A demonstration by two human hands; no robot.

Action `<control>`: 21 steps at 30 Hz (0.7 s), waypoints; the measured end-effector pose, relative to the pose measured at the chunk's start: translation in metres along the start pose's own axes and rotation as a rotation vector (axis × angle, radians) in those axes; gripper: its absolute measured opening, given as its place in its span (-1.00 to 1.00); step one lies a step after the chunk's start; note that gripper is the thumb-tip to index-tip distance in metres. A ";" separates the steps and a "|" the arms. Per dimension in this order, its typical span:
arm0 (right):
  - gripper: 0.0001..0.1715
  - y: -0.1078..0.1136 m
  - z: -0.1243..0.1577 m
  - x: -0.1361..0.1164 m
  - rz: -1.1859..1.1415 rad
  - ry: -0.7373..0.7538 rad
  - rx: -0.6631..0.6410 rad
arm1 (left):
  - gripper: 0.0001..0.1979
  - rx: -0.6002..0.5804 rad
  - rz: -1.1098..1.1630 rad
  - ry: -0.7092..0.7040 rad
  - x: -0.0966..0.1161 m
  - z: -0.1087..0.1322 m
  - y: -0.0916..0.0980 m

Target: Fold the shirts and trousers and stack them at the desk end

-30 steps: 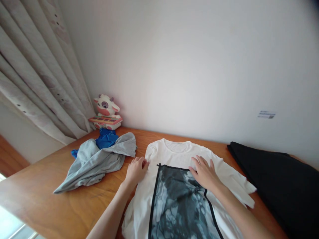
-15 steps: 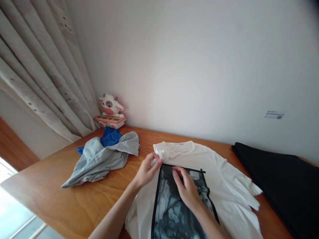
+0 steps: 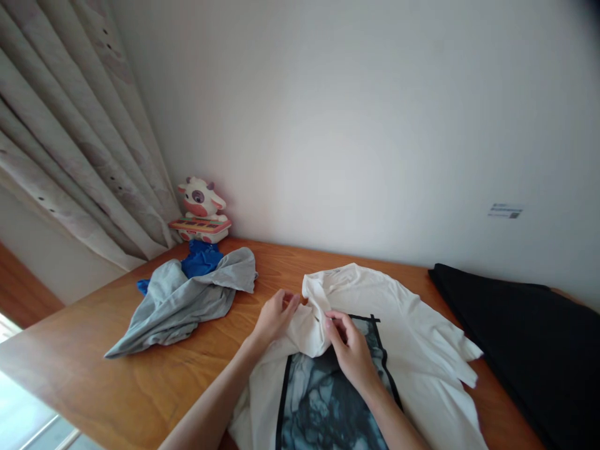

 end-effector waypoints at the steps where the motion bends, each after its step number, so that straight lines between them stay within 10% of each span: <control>1: -0.43 -0.001 0.001 -0.002 -0.005 0.015 -0.029 | -0.66 -0.024 -0.042 0.064 -0.002 -0.010 -0.006; 9: -0.50 -0.005 0.005 -0.003 -0.027 0.052 -0.081 | -0.56 -0.097 -0.167 0.095 0.016 -0.082 -0.044; 16: -0.52 -0.006 0.006 0.000 0.050 0.083 -0.022 | -0.72 0.079 -0.242 -0.042 0.020 -0.134 -0.009; 21: -0.71 -0.005 0.008 -0.011 0.167 0.214 -0.113 | -0.55 0.072 -0.371 0.012 0.001 -0.126 0.009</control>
Point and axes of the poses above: each hand's wrist, its own z-axis away from the middle knuckle, its own y-axis out of the back of the hand, x = y × z, the point moved 2 cm from there along -z, towards the middle knuckle, and after that the axes turned 4 degrees about x, right-handed, at the moved point
